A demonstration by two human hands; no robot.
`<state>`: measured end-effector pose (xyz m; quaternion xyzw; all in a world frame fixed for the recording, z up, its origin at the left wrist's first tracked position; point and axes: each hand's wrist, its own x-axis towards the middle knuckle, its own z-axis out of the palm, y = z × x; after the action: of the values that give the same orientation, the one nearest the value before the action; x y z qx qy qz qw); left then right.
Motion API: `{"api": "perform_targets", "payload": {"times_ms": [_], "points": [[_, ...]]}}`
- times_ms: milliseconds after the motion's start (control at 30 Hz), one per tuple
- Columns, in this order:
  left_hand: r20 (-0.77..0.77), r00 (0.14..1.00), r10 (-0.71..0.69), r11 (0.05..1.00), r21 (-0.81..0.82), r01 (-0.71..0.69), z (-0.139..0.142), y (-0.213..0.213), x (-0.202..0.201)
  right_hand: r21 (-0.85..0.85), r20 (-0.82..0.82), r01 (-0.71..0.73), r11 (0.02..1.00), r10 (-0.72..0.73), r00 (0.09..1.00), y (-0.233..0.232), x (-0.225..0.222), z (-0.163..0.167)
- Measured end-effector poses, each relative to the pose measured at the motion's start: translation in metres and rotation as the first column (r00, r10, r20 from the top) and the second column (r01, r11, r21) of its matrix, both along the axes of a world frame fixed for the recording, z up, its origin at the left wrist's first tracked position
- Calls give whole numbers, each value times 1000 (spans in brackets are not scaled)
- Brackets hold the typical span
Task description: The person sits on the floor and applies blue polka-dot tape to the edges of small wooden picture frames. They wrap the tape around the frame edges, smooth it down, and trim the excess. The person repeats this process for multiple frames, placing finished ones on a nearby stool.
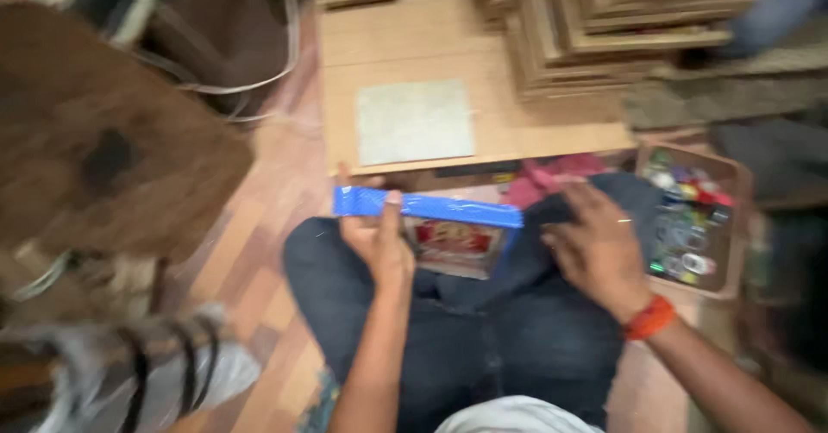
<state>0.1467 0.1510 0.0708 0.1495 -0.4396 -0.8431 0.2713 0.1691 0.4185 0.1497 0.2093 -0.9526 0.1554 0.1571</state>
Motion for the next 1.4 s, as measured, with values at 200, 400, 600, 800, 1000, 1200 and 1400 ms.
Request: {"api": "perform_targets", "payload": {"times_ms": [200,400,600,800,1000,1200,1400], "points": [[12,1000,-20,999,-35,20,4,1,16,-118,291,69,991,-32,956,26,-97,-74],[-26,1000,-10,998,-56,9,13,-3,11,85,297,-52,995,25,955,0,-175,-146],[-37,997,-70,997,10,71,13,-11,5,-40,330,11,999,3,944,-4,-181,-138],[-41,997,-69,998,-13,69,9,-16,4,-764,644,488,423,555,527,-35,-152,-59],[-36,995,-93,994,49,94,12,-13,5,-797,604,295,527,678,419,-81,-110,14],[-71,994,-88,995,33,91,11,-15,11,-798,591,163,581,700,401,-105,-103,25],[-68,993,-94,995,13,95,11,-18,12,-759,637,138,636,683,358,-105,-104,25]]}}
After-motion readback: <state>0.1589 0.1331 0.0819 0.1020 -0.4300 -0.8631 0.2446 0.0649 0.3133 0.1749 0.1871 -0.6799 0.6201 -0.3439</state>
